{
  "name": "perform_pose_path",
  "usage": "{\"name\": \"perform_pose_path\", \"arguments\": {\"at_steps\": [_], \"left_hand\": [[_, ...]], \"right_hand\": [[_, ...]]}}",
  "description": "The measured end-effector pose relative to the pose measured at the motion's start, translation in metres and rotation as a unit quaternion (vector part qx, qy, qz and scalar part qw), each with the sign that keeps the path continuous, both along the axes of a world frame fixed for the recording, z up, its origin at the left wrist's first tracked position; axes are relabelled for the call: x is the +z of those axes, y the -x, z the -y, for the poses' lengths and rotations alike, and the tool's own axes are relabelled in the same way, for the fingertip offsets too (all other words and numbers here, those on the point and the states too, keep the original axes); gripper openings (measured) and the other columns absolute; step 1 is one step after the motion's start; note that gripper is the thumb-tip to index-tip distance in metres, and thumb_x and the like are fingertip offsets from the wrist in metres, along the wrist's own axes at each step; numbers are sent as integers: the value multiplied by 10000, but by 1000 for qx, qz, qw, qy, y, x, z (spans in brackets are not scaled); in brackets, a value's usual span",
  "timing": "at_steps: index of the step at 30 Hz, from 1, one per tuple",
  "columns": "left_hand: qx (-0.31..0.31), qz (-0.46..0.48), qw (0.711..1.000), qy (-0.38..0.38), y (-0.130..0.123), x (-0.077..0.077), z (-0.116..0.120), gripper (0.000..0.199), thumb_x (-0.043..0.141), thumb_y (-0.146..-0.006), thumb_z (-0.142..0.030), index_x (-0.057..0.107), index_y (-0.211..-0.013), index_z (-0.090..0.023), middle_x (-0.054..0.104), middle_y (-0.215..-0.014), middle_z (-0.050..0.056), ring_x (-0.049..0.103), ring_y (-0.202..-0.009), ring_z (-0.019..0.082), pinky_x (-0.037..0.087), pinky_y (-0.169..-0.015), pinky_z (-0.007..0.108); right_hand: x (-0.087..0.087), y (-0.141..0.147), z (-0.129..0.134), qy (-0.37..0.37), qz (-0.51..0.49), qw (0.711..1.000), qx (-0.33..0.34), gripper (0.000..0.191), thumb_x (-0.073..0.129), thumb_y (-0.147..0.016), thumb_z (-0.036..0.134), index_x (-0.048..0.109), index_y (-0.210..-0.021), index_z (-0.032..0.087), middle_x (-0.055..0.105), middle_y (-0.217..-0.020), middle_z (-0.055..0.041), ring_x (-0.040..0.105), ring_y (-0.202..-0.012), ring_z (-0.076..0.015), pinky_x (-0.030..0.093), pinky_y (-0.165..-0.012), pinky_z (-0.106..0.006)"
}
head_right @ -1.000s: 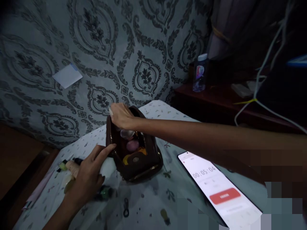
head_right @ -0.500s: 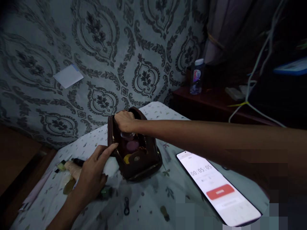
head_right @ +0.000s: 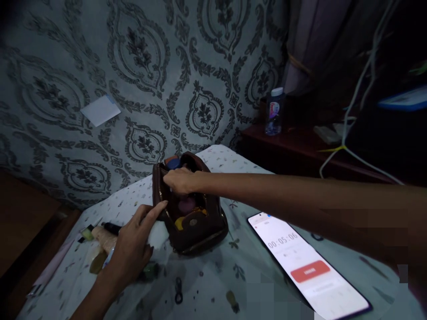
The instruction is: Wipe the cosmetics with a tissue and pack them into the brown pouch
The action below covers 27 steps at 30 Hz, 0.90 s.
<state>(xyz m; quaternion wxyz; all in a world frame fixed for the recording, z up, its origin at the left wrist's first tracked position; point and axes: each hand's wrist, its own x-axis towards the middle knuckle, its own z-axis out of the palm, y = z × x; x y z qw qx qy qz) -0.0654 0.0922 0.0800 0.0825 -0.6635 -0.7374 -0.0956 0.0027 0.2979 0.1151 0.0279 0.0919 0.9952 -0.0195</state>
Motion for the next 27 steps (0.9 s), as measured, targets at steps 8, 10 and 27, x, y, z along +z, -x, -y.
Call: {"name": "perform_pose_path", "arguments": {"at_steps": [8, 10, 27], "left_hand": [[3, -7, 1000, -1, 0, -1, -1, 1054, 428, -498, 19, 244, -1471, -341, 494, -1087, 50, 560, -912, 208, 446, -696, 273], [5, -6, 1000, -3, 0, -1, -1, 1061, 429, -491, 18, 244, -1469, -352, 492, -1094, 47, 559, -921, 208, 448, -703, 271], [1, 110, 991, -72, 11, 12, 40, 925, 369, -523, 5, 374, -1417, -229, 539, -1106, 56, 566, -1005, 203, 458, -818, 284]], "right_hand": [[0, -2, 0, -29, 5, 999, 17, 250, 542, -831, 84, 703, -1022, 67, 713, -1013, -203, 673, -1018, -302, 494, -760, -336], [1, -2, 0, -21, 6, 1000, 12, 254, 544, -839, 101, 700, -1037, 66, 710, -1024, -206, 672, -1015, -306, 496, -756, -344], [27, -14, 0, 21, 39, 998, 39, 268, 617, -764, 112, 722, -1006, 62, 719, -964, -150, 673, -873, -245, 460, -701, -288]]}}
